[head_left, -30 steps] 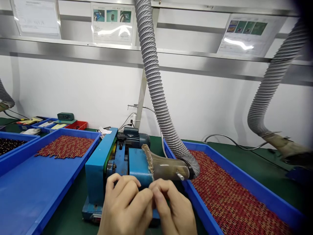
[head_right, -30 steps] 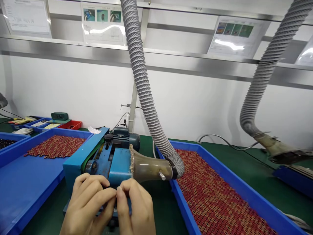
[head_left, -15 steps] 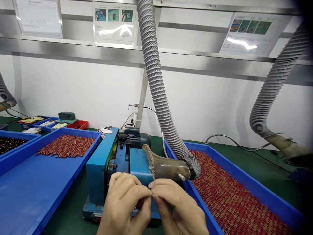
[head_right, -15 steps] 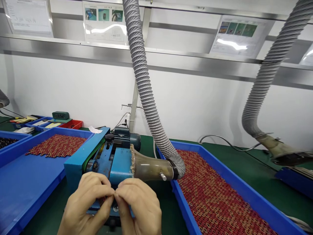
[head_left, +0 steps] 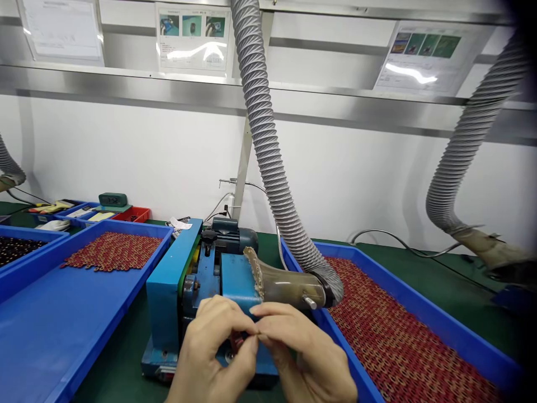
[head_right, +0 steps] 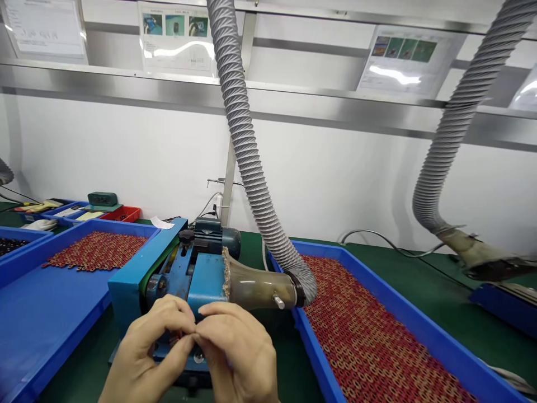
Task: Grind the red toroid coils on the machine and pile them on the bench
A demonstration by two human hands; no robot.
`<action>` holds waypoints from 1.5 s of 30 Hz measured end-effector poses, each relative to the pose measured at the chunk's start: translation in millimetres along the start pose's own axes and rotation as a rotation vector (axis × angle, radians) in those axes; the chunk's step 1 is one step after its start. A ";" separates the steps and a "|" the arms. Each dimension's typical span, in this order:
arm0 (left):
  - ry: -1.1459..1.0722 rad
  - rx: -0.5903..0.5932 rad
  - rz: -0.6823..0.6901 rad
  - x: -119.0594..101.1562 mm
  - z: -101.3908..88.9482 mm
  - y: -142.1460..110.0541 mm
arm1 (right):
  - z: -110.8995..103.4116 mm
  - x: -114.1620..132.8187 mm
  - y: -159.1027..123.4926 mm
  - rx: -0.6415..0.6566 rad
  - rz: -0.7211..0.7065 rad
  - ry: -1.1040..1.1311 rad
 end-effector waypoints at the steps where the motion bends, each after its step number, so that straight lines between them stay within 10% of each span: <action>1: 0.066 -0.003 0.036 -2.9 0.7 -0.8 | -0.1 -0.9 -0.8 -0.021 0.020 -0.077; 7: 0.440 -0.202 0.232 -25.1 -2.6 -12.7 | 22.4 -43.1 -17.1 0.057 0.632 0.452; 11: 0.268 -0.176 0.139 -16.3 -9.2 -7.1 | -1.6 -30.1 -4.8 -0.112 0.385 0.365; 20: 0.094 -0.049 0.081 -6.5 -3.0 -0.8 | -2.3 -3.6 3.3 -0.016 0.019 0.085; 23: 0.328 -0.145 0.169 -16.9 -1.4 -7.6 | 0.2 -12.3 0.3 -0.036 0.151 0.016; 27: 0.426 -0.250 0.228 -25.5 -1.7 -14.4 | 23.9 -47.0 -15.7 0.063 0.619 0.518; 37: 0.126 -0.051 0.081 -7.5 0.6 -4.0 | -1.8 -1.6 0.0 -0.011 -0.007 -0.017; 42: 0.366 -0.206 0.194 -21.3 -1.3 -12.9 | 20.5 -44.9 -16.9 0.050 0.572 0.368; 45: 0.262 -0.168 0.149 -16.2 -3.0 -10.0 | 17.5 -42.7 -11.5 0.005 0.544 0.559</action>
Point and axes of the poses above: each hand's wrist, its own y-axis towards the middle knuckle, its own z-axis out of the palm, x = y × z, the point moved 9 cm from there along y, towards the middle knuckle, and after that the axes turned 3 degrees about -y, right-handed, at the moved point
